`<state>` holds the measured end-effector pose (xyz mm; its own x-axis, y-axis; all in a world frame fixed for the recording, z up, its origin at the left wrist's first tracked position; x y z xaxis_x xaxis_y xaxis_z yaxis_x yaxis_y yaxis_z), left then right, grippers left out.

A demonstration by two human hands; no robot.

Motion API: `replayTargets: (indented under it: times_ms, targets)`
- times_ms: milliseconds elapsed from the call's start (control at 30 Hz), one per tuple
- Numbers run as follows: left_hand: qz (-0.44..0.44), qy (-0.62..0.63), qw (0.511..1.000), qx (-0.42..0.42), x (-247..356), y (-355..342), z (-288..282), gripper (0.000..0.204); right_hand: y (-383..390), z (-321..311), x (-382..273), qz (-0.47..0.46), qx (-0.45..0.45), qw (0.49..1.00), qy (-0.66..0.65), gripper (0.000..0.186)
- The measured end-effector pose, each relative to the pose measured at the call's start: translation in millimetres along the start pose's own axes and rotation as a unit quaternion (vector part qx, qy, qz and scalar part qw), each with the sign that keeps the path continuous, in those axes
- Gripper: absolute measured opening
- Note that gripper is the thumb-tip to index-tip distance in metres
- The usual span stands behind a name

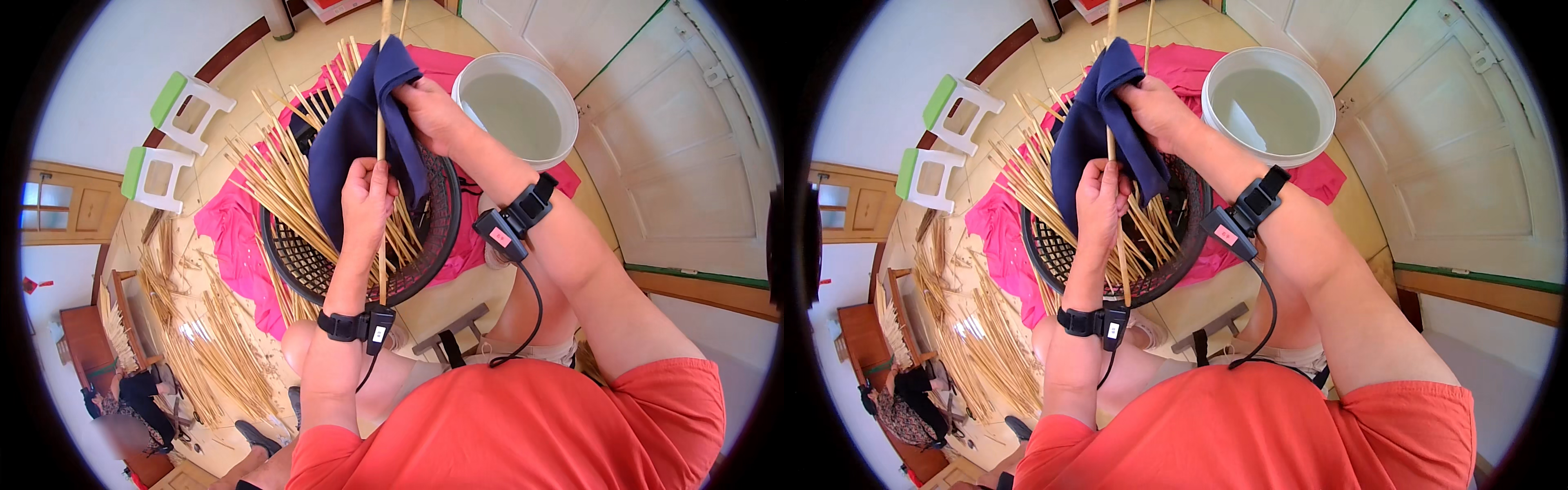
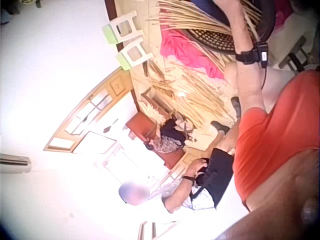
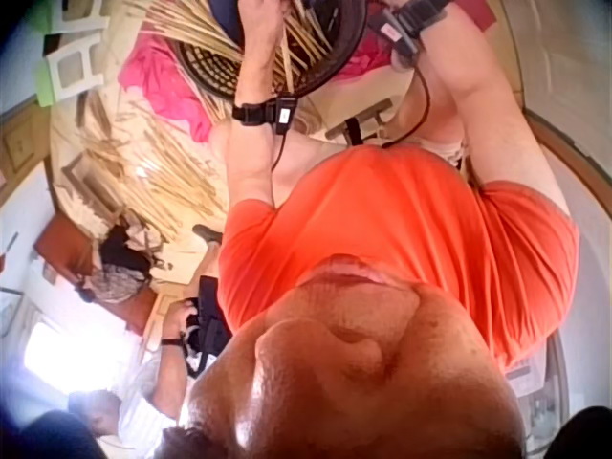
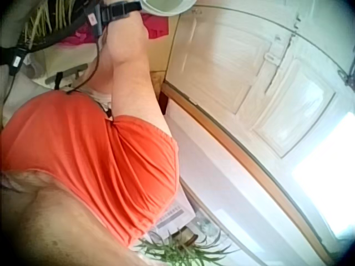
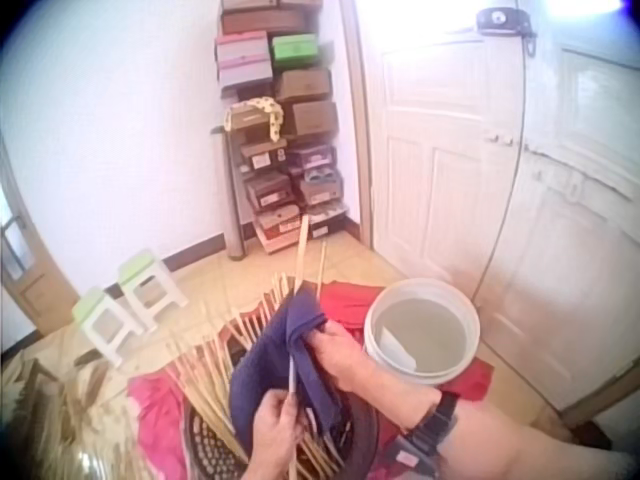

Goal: The person pulls bamboo sticks from a basket and wipes them with a blue cloth.

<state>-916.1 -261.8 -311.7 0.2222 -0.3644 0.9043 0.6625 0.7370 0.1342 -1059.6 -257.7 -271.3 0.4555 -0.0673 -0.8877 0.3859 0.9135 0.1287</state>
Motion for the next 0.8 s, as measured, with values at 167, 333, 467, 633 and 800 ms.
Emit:
replayTargets:
  times_ms: [167, 333, 467, 633, 800]
  targets:
    - [-0.030, 0.037, 0.998, -0.041, 3.4, 4.2, 6.3, 0.014, -4.4, -10.0, -0.9, 0.009, 0.011, 1.000, -0.025, 0.024]
    - [-0.050, 0.100, 0.991, -0.068, 7.0, 9.4, 11.7, 0.018, 1.7, -4.8, -6.7, 0.018, -0.011, 0.995, -0.100, 0.029]
    - [-0.051, 0.122, 0.988, -0.084, 9.6, 10.3, 13.3, 0.021, 0.1, -5.5, 2.1, 0.054, -0.078, 0.989, -0.111, 0.031]
    - [-0.044, 0.122, 0.989, -0.076, 7.3, 7.8, 9.1, 0.022, 7.9, 4.5, -0.1, 0.047, -0.066, 0.992, -0.096, 0.028]
    - [-0.047, 0.114, 0.990, -0.065, 5.4, 8.0, 10.3, 0.023, 6.6, 4.2, -2.2, 0.032, -0.051, 0.994, -0.085, 0.023]
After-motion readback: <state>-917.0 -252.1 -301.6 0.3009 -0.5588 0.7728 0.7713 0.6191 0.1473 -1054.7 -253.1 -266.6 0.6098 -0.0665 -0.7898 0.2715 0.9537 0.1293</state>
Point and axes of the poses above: each hand's wrist, its own y-axis away from the middle knuckle, its own z-axis out of the palm, x = y × z, the point moved 4 cm from there along -y, towards the middle knuckle, and after that the axes turned 6 degrees about y, right-handed, at the moved point
